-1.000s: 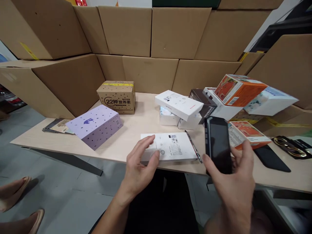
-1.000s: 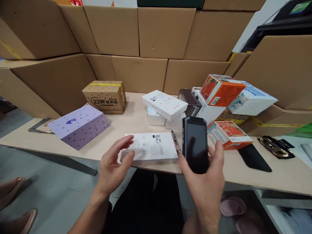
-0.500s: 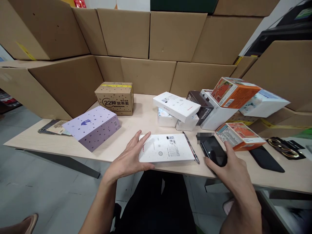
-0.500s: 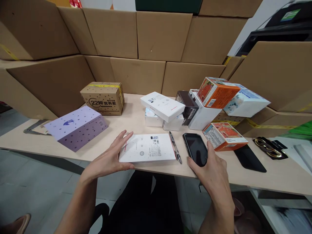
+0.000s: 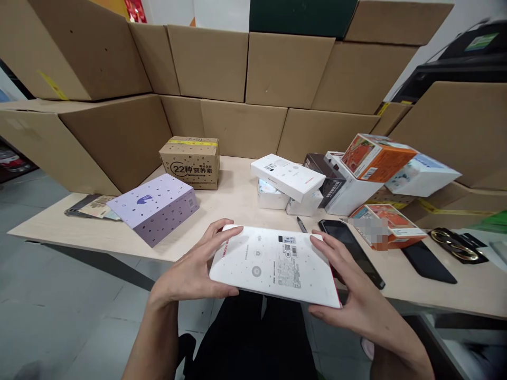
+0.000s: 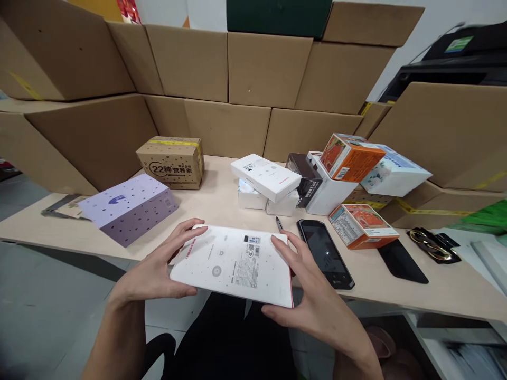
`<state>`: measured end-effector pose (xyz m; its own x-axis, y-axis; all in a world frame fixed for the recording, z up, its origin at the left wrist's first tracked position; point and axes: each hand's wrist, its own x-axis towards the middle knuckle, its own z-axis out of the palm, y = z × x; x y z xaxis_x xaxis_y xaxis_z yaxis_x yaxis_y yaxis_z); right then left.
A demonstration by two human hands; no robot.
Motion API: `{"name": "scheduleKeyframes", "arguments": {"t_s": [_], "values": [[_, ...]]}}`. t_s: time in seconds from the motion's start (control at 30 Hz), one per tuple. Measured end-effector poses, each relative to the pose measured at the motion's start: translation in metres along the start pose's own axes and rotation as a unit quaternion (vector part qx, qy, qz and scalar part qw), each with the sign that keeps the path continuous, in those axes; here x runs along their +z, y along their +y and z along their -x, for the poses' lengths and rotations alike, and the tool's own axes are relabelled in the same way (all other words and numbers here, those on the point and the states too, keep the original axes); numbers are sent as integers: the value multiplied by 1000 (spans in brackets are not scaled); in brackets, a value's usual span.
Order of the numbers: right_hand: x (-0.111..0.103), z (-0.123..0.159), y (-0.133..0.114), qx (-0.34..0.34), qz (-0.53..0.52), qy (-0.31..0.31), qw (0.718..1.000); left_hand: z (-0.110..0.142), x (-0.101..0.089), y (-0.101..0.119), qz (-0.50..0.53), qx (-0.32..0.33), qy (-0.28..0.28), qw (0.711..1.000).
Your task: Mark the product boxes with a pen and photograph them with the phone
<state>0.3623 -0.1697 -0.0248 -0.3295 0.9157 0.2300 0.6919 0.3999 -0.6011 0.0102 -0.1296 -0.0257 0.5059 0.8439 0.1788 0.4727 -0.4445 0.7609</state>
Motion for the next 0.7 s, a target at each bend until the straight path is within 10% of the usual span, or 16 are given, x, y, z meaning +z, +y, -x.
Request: {"name": "scheduleKeyframes", "arguments": {"t_s": [0.2,0.33,0.43,0.53,0.7], "values": [[-15,-5,-13,-32,-35,76,996,6,3,-3,28,27,51,998],[-40,-44,-21,-12,-52,317,947,13,-7,-6,3,77,285,955],[-51,-93,-14,24,58,421,905,22,-31,-12,-169,34,482,859],[-48,-133,6,71,159,390,904,33,-57,-27,-311,-74,495,808],[-29,-155,34,134,170,367,905,41,-81,-50,-342,-189,431,814]]}}
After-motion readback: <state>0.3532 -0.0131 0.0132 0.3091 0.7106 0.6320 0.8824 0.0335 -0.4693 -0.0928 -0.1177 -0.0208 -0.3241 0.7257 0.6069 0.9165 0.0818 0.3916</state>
